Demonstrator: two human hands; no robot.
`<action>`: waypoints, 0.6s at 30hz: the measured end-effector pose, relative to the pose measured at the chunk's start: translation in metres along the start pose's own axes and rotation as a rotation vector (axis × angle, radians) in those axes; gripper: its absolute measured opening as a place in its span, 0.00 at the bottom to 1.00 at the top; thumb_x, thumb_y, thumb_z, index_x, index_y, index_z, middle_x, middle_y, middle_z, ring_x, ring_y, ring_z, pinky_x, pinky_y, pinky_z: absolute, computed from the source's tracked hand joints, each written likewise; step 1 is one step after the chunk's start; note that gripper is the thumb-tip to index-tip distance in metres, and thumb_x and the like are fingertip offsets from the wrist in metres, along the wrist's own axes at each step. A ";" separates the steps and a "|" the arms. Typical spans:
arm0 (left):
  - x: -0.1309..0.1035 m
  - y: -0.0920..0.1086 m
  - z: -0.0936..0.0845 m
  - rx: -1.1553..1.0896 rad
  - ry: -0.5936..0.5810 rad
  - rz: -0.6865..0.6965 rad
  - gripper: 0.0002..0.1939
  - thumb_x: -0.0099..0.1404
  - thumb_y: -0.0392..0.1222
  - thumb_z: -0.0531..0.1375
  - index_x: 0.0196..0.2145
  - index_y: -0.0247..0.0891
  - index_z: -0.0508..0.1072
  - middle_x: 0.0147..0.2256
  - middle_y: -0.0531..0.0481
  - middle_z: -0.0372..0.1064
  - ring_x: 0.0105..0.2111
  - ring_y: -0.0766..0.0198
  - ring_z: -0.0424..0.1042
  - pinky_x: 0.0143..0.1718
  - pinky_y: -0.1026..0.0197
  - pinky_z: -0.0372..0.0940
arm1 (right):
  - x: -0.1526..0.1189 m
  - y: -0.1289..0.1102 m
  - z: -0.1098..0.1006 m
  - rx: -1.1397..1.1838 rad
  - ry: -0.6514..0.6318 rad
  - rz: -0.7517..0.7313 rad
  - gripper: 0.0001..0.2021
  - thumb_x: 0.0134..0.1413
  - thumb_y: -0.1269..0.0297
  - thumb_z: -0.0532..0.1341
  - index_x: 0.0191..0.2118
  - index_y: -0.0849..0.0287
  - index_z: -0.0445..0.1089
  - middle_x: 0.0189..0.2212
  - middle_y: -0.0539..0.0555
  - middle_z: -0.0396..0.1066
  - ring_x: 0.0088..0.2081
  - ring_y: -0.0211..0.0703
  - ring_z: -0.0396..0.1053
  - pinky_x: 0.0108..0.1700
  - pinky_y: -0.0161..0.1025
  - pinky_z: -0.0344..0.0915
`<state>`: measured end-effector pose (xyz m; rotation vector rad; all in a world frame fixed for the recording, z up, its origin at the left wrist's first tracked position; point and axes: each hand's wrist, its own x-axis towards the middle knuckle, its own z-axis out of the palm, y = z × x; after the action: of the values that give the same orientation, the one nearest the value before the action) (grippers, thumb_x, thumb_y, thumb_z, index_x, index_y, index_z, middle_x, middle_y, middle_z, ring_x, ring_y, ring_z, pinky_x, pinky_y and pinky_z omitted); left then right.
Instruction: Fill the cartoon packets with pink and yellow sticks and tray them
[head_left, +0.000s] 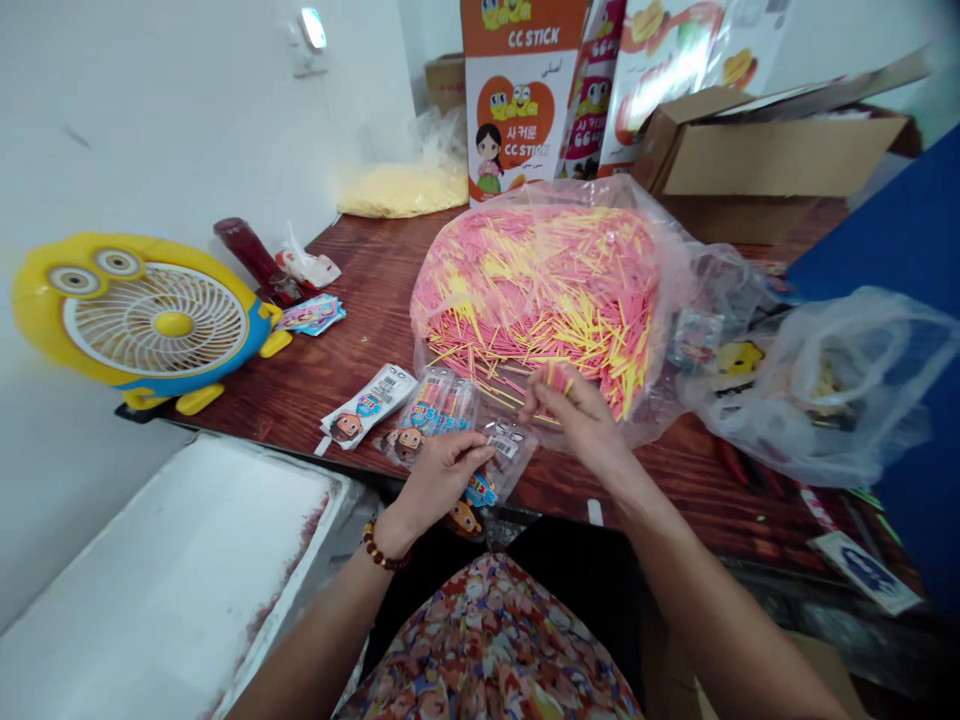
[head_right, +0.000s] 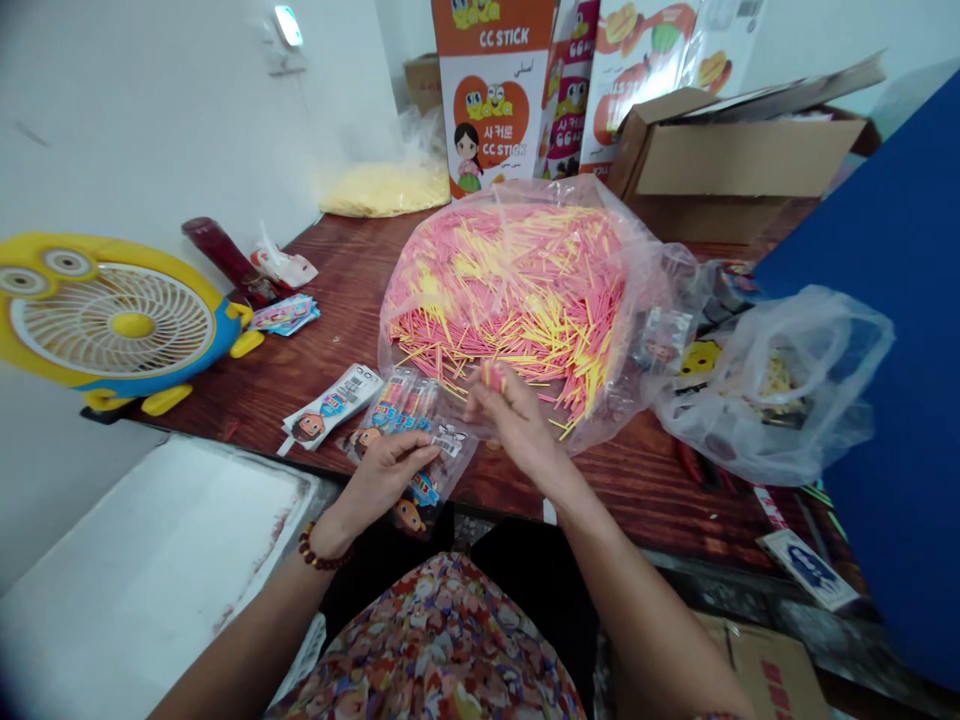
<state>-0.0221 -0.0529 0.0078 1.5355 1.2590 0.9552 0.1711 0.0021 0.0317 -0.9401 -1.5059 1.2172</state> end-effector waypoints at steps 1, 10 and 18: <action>-0.001 0.001 0.001 0.008 0.010 0.024 0.15 0.66 0.46 0.59 0.24 0.38 0.72 0.22 0.53 0.60 0.26 0.65 0.57 0.30 0.63 0.53 | -0.001 -0.002 0.003 0.101 0.087 0.006 0.09 0.63 0.54 0.56 0.42 0.52 0.65 0.28 0.49 0.70 0.31 0.42 0.71 0.37 0.41 0.69; -0.002 0.004 0.006 -0.050 0.062 0.108 0.14 0.65 0.48 0.61 0.24 0.40 0.76 0.23 0.52 0.64 0.26 0.63 0.60 0.33 0.61 0.56 | -0.006 -0.016 0.042 0.396 0.242 0.000 0.09 0.62 0.53 0.55 0.42 0.51 0.61 0.32 0.51 0.75 0.41 0.47 0.77 0.44 0.46 0.73; -0.004 0.002 0.005 -0.081 0.141 0.096 0.09 0.65 0.45 0.61 0.31 0.40 0.78 0.27 0.51 0.70 0.29 0.63 0.66 0.35 0.62 0.60 | -0.016 0.004 0.035 0.240 0.024 0.141 0.09 0.61 0.55 0.58 0.41 0.53 0.68 0.44 0.54 0.79 0.46 0.48 0.76 0.47 0.45 0.72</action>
<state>-0.0175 -0.0578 0.0080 1.4976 1.2372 1.1800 0.1411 -0.0207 0.0230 -0.9075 -1.2585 1.4473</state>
